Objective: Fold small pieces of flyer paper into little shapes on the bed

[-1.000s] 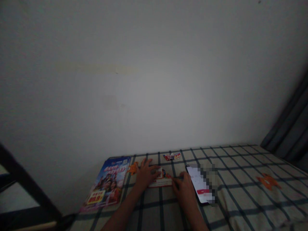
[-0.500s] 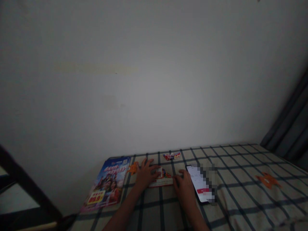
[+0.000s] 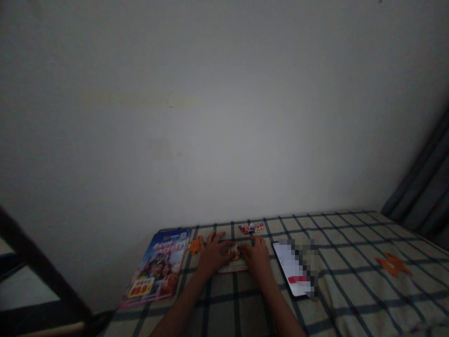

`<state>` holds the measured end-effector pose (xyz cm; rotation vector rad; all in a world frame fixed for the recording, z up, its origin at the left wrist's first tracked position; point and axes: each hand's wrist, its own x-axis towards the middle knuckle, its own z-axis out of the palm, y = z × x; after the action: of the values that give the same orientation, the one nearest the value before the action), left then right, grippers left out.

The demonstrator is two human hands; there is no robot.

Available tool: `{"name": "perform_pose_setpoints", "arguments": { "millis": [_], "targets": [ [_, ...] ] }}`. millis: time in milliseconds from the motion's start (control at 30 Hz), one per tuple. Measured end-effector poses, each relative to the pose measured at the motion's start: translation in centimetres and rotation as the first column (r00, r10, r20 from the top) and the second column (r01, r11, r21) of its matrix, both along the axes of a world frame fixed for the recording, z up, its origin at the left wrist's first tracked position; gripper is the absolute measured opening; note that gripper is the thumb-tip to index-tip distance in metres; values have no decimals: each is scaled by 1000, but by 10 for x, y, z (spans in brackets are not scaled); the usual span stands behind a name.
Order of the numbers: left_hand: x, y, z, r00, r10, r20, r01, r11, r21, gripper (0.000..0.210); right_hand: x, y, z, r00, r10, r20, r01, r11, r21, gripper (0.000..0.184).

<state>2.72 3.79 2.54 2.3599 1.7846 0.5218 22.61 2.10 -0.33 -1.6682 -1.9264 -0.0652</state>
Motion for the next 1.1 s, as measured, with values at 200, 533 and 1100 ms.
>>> {"name": "perform_pose_setpoints", "arguments": {
  "millis": [200,533,1100],
  "targets": [
    [-1,0,0,1000,-12,15,12,1000,-4,46,-7,6,-3,1000,-5,7,6,1000,-18,23],
    [-2,-2,0,1000,-1,0,1,1000,-4,49,-5,-6,0,998,-43,36,44,999,-15,24],
    [0,-5,7,999,20,-32,-21,999,-45,46,16,-34,-5,994,-108,23,107,994,38,17]
  ]
}}
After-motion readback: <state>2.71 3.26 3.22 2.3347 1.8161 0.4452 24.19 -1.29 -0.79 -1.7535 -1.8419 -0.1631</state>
